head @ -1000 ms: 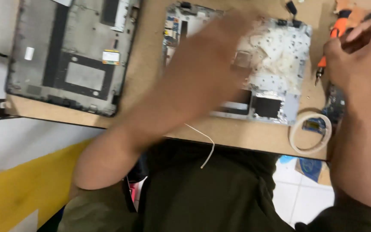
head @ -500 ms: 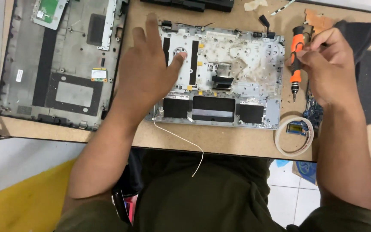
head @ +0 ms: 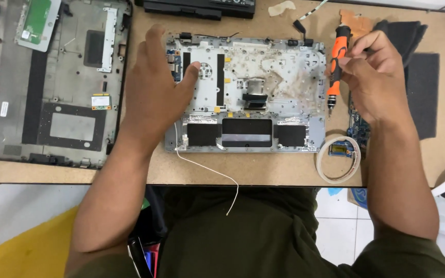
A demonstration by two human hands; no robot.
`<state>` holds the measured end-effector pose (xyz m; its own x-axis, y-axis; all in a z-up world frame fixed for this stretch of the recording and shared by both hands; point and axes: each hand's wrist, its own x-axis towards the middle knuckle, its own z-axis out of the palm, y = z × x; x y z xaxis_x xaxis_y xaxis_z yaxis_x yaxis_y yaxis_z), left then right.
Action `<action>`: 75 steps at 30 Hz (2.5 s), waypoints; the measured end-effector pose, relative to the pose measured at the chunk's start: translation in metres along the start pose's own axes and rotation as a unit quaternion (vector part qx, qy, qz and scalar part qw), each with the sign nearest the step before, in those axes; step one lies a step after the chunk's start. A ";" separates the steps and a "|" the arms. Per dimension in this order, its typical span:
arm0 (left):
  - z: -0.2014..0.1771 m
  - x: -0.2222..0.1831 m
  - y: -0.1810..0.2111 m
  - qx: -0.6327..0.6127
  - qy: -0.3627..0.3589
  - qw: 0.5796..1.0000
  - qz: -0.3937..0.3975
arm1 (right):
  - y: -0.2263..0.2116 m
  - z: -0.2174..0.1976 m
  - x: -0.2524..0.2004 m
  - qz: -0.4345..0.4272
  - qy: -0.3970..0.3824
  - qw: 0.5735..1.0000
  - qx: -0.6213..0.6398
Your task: Fastening internal laptop components to the chassis using a manual screwdriver and screws.
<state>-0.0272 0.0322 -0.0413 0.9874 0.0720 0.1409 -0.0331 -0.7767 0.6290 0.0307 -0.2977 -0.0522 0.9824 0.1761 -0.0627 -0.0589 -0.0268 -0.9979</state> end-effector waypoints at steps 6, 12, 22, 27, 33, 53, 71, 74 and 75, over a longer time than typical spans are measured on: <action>-0.005 0.001 0.007 -0.018 0.005 1.000 -0.007 | 0.000 -0.001 0.001 -0.005 0.032 0.998 0.058; -0.004 0.002 0.004 -0.004 0.001 1.000 -0.014 | 0.006 -0.009 0.006 -0.073 0.108 0.988 0.088; -0.001 0.005 -0.002 -0.005 0.007 1.000 -0.011 | -0.009 0.003 0.006 -0.037 0.171 0.982 0.071; 0.002 0.007 -0.007 0.003 0.003 1.000 -0.013 | -0.023 0.014 0.004 -0.039 0.110 0.993 0.024; 0.006 0.009 -0.016 0.018 0.007 1.000 0.008 | -0.039 0.038 0.017 -0.125 0.019 0.989 -0.083; 0.010 0.012 -0.021 0.049 0.009 0.999 0.012 | -0.026 0.184 0.077 -0.336 -0.222 0.910 -0.098; 0.010 0.012 -0.019 0.070 -0.012 0.998 0.003 | -0.023 0.182 0.084 -0.380 -0.228 0.880 -0.172; 0.009 0.013 -0.018 0.060 -0.003 0.998 0.006 | -0.022 0.184 0.083 -0.383 -0.222 0.877 -0.188; 0.008 0.013 -0.018 0.048 0.006 0.999 0.006 | -0.021 0.186 0.083 -0.385 -0.215 0.876 -0.195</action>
<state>-0.0126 0.0417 -0.0572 0.9851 0.0684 0.1576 -0.0302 -0.8340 0.5509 0.0806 -0.0996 -0.0392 0.5419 0.6413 0.5432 0.7391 -0.0560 -0.6712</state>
